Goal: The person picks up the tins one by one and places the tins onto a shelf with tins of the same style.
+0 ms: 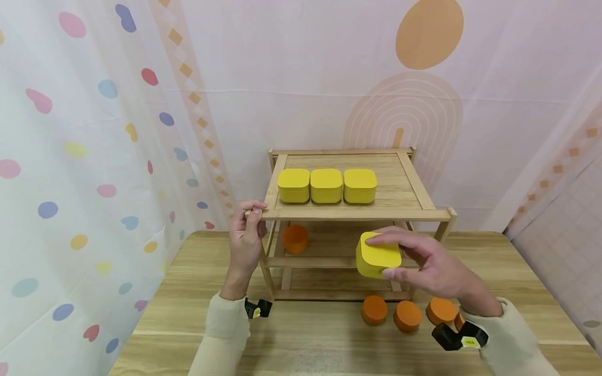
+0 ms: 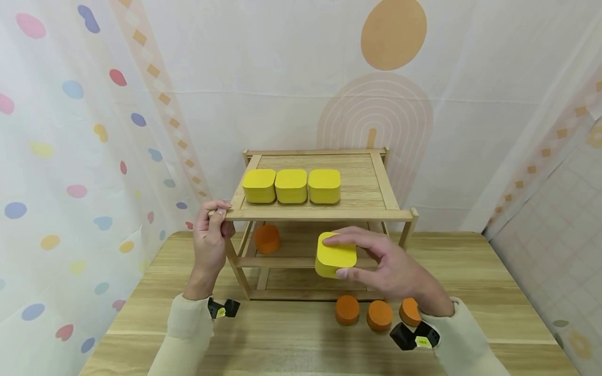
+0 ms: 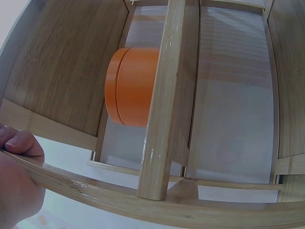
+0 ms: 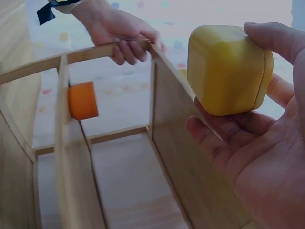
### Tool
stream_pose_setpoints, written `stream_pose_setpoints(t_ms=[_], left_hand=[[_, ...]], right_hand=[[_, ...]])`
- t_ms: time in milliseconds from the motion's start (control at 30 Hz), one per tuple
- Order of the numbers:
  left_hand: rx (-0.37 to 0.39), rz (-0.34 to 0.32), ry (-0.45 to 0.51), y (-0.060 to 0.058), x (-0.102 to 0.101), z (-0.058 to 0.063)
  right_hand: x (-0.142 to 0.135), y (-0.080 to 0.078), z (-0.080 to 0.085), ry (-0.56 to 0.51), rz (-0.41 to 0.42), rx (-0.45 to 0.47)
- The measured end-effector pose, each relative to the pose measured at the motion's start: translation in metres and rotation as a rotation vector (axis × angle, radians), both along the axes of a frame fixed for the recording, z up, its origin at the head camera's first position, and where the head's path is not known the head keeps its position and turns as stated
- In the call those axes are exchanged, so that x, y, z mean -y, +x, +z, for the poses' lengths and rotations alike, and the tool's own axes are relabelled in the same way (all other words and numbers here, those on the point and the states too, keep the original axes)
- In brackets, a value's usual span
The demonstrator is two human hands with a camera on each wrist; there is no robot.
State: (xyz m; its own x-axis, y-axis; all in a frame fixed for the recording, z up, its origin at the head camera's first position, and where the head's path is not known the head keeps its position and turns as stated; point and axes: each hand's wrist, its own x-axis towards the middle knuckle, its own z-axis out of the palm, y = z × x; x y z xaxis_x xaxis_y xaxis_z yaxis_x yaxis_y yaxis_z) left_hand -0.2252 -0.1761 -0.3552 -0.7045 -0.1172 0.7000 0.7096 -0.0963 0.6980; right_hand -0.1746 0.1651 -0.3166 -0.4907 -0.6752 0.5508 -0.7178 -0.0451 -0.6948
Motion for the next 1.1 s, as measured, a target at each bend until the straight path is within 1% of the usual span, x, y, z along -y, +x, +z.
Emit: stream_pose_setpoints(t_ms=[167, 333, 400, 500, 667, 867, 1100], left_hand=[[-0.002, 0.0, 0.0, 0.0, 0.0, 0.0], [-0.004, -0.006, 0.012, -0.001, -0.001, 0.0], [-0.005, -0.011, 0.015, 0.0, -0.001, 0.0], [-0.005, -0.015, 0.013, -0.001, -0.001, 0.001], [0.0, -0.017, 0.012, 0.0, -0.001, 0.001], [-0.008, -0.027, 0.018, 0.0, -0.001, 0.001], [-0.005, -0.02, 0.015, 0.0, 0.0, 0.0]], right_hand=[[-0.005, -0.006, 0.006, -0.057, 0.027, -0.042], [-0.008, -0.009, 0.015, -0.074, 0.029, -0.029], [-0.008, -0.011, 0.019, -0.09, 0.035, -0.039], [-0.009, -0.015, 0.024, -0.113, 0.042, -0.076], [-0.013, -0.02, 0.031, -0.104, 0.007, -0.104], [-0.018, -0.022, 0.039, -0.072, -0.06, -0.064], [-0.021, -0.028, 0.046, -0.069, -0.08, -0.042]])
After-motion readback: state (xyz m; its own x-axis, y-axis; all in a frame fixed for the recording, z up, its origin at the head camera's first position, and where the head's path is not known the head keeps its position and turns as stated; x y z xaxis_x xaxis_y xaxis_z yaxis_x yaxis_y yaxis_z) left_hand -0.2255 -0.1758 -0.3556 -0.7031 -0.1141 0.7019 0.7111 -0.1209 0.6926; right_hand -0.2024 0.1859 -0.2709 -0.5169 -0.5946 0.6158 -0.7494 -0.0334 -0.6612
